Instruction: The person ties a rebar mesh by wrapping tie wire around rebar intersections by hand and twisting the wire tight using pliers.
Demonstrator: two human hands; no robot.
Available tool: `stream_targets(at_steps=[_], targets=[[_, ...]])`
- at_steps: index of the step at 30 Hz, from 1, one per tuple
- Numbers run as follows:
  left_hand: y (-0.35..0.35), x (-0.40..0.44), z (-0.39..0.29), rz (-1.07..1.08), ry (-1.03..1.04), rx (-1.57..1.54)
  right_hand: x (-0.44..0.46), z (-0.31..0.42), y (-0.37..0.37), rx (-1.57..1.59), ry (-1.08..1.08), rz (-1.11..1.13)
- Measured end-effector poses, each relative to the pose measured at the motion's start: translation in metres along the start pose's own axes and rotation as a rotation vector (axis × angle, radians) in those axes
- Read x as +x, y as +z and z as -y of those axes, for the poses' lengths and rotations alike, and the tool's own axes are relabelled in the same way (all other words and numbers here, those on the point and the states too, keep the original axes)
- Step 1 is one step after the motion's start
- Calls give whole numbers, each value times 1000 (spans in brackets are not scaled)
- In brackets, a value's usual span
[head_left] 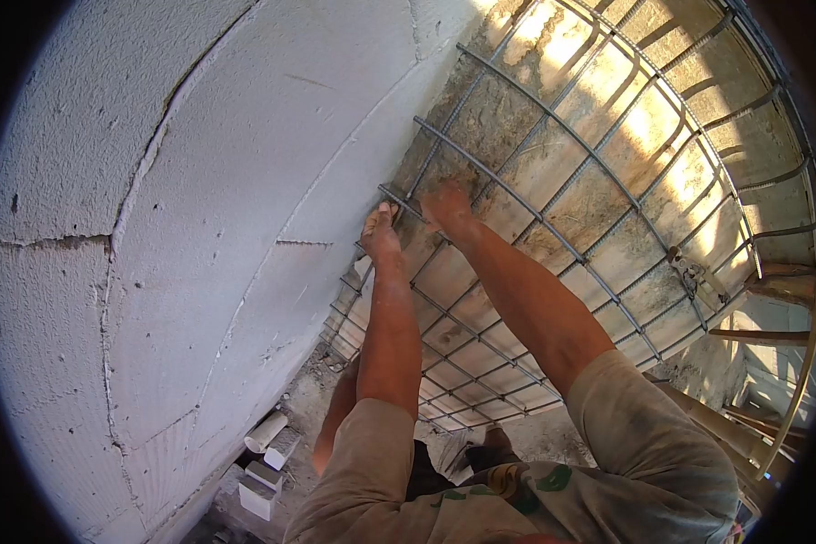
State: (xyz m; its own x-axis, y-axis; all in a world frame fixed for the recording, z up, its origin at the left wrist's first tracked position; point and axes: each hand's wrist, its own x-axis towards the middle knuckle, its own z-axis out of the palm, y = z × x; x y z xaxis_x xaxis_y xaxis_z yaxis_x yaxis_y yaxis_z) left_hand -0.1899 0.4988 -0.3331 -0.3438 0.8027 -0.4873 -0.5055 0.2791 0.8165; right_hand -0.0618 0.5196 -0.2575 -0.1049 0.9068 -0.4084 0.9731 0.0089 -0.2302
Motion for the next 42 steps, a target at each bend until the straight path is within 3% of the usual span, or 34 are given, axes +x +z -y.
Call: stream_targets(at_steps=[3,6,9,12,15,18,19,21,28,31,33,37,39,42], targets=[[0,3,0,21,11,-30,-3,3,2,-28,-84,-53],[0,-9,-6,25,52,-13,8,0,41,842,120,-39],[5,-22,-9,53,121,33,-25,25,3,1820,561,-61],[16,-43,-31,128,25,68,-38,35,2,2022,546,-90],[11,-45,-46,206,-96,157,-43,47,15,2026,521,-164],[-4,-29,-39,291,-46,168,-39,54,60,1386,389,-528],[-7,-25,-37,322,-7,153,-43,57,59,1263,368,-529],[-9,-23,-34,286,-156,51,-51,62,57,1014,325,-524],[-5,-19,-31,295,-241,126,-58,64,61,825,168,-594],[-12,-4,-24,398,-485,75,-56,67,70,768,122,-666],[-17,2,-28,401,-539,218,-54,71,73,735,85,-778],[-9,-4,-46,441,-585,247,-73,80,60,741,175,-427],[-4,-2,-62,509,-542,440,-79,82,58,702,185,-310],[-3,-1,-73,547,-487,607,-79,85,80,697,104,-295]])
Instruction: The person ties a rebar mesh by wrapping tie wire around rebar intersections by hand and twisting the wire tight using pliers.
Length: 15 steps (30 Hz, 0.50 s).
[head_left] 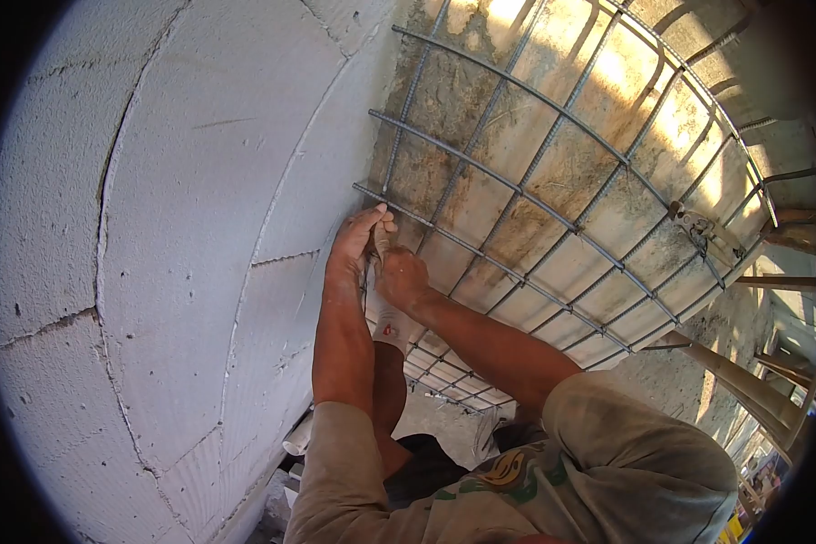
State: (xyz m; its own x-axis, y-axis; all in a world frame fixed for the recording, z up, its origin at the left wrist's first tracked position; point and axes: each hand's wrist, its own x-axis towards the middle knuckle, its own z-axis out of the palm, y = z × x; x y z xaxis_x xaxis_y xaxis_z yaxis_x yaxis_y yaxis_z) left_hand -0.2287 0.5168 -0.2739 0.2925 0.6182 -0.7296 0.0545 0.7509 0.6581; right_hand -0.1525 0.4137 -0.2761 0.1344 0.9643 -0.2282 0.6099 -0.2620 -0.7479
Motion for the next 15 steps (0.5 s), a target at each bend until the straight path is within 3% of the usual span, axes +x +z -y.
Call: stream_targets(at_steps=[3,6,9,11,15], targets=[[-8,5,-4,51,25,66,-11,8,-38,32,3,80],[0,-1,-17,-28,-16,237,-41,-31,-57,21,-207,-27],[1,1,-22,-39,5,291,-82,-53,-138,38,-135,-43],[2,-3,-21,-24,-9,268,-114,-59,-213,80,-77,-142],[2,-7,-12,-15,0,198,-160,-102,-318,-186,-59,-649]])
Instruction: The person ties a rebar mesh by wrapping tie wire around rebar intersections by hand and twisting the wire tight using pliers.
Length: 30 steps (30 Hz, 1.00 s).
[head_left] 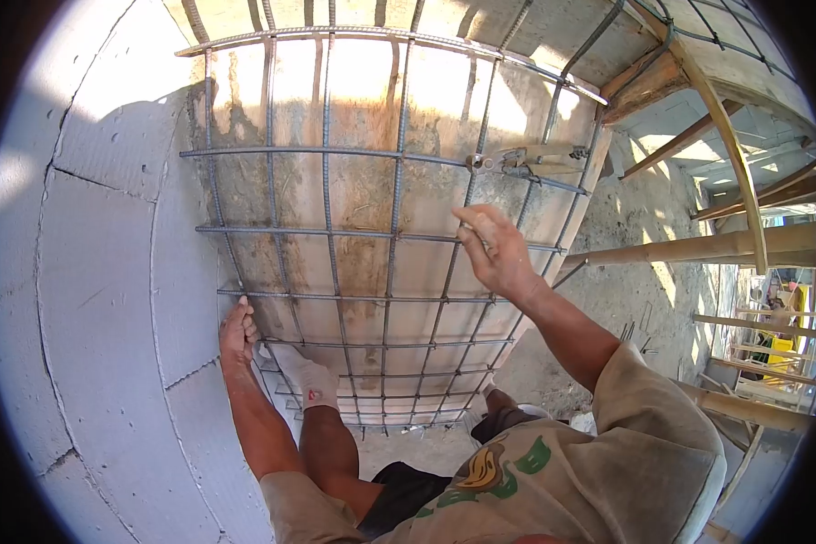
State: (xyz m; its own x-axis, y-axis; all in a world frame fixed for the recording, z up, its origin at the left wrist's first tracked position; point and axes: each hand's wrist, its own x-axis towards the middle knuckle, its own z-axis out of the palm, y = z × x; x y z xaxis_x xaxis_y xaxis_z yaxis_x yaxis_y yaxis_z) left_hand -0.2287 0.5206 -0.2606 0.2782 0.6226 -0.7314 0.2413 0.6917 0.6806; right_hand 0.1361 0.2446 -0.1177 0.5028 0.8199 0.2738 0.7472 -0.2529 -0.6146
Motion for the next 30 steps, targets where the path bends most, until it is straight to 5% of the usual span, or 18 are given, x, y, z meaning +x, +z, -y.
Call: stream_targets(at_steps=[3,7,12,19,23,26,28,30], targets=[[5,-2,1,-24,7,-17,23,-33,-61,-378,-10,-121],[8,1,0,30,1,14,36,-65,-88,-715,-94,-7],[-1,-3,-6,6,-9,107,54,-77,-81,-761,-134,161],[-4,2,-34,-4,54,546,52,-80,-86,-631,-193,103],[-6,19,-44,-11,219,1063,48,-42,-91,-472,-176,89],[21,4,-50,-193,395,1636,29,-3,-76,267,400,134],[31,4,-42,-289,379,1706,11,36,-49,762,508,325],[32,-1,-34,-370,374,1700,-25,62,5,885,640,497]])
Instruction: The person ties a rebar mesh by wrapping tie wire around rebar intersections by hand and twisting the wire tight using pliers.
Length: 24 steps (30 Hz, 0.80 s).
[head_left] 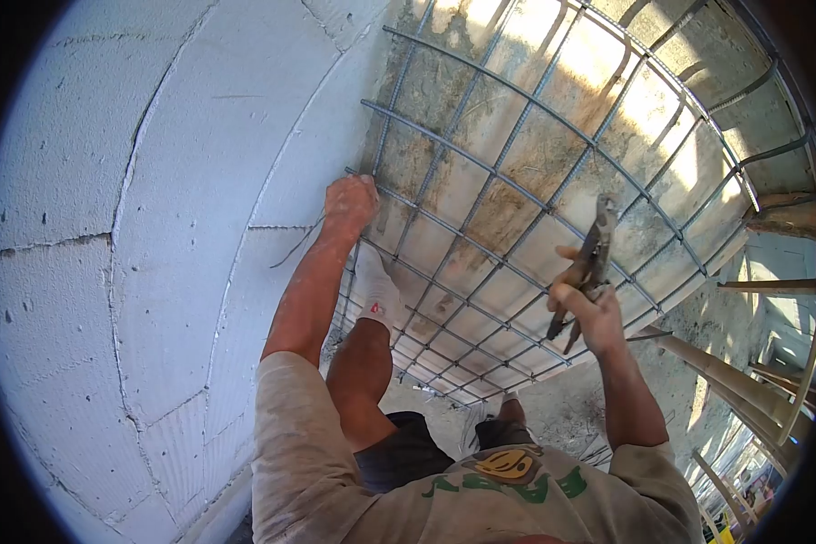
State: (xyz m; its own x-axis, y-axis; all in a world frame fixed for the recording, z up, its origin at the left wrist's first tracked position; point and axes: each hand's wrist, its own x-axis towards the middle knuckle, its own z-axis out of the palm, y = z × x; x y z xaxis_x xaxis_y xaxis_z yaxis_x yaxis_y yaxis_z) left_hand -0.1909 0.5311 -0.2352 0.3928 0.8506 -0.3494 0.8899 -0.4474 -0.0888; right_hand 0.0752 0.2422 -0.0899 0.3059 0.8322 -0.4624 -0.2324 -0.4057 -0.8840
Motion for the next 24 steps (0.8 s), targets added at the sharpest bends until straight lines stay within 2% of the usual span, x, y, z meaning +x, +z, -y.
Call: stream_targets(at_steps=[3,5,7,9,14,21,24], targets=[[-3,-19,-1,-58,-76,-87,13,-76,74,201,381,240],[-12,-30,-6,-86,-142,-150,33,-116,122,122,451,343],[-2,-28,4,-125,-174,-299,57,-126,159,218,527,419],[4,-29,9,-150,-177,-438,81,-130,193,322,565,348],[6,-35,19,-185,-129,-638,132,-139,235,526,606,383],[-1,-38,19,-124,-183,-730,142,-131,250,608,578,398],[-4,-34,21,-84,-202,-708,140,-126,249,661,630,455]])
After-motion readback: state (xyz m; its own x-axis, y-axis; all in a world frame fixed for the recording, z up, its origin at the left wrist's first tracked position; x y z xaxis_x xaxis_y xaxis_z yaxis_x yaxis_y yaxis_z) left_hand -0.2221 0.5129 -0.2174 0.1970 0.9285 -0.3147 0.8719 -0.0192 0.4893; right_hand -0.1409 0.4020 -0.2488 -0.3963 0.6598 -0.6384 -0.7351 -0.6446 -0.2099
